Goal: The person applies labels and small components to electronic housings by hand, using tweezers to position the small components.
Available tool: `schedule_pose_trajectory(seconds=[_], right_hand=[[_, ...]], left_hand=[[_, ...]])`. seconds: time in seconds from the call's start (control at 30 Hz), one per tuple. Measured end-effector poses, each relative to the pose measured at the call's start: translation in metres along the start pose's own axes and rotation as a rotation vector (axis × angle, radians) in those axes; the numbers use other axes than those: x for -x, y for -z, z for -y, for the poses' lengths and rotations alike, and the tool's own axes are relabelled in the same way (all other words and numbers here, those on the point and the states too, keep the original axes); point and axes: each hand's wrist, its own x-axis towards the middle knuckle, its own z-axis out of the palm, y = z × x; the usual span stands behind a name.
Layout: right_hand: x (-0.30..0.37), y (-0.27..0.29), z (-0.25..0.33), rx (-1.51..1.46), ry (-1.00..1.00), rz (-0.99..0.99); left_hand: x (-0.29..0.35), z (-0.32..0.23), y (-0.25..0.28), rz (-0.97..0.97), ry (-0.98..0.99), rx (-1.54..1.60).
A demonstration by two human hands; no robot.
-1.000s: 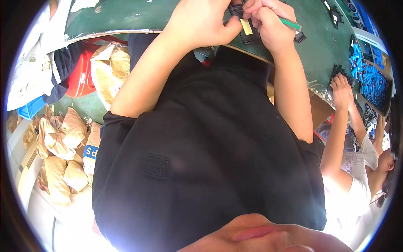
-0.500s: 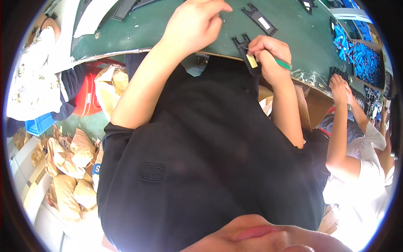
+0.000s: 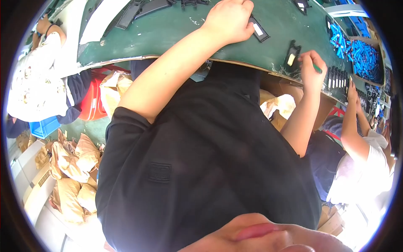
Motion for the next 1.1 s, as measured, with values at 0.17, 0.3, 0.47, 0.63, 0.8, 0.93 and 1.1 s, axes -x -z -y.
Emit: schedule_pose_trajectory(seconds=[0.17,0.3,0.47,0.63,0.8,0.93,1.1], right_hand=[[-0.016,-0.009,0.01,0.235,0.343,-0.356],[0.011,-0.053,0.051,-0.624,0.189,0.082],[0.031,-0.095,0.079,-0.879,0.133,0.252],[0.023,-0.11,0.062,-0.86,0.123,0.234],[0.025,-0.114,0.069,-0.762,0.158,0.234],[0.027,-0.118,0.074,-0.667,0.2,0.23],[0.028,-0.115,0.079,-0.573,0.226,0.23]], left_hand=[[0.013,0.014,-0.001,-0.004,-0.092,0.106],[0.041,0.017,0.013,-0.046,-0.108,0.239],[0.056,0.026,0.002,-0.382,-0.376,0.119],[0.063,0.016,0.005,-0.28,-0.255,0.059],[0.066,0.015,0.003,-0.142,-0.165,0.04],[0.064,0.016,0.003,-0.253,-0.275,-0.002],[0.066,0.019,-0.001,-0.1,-0.174,-0.024]])
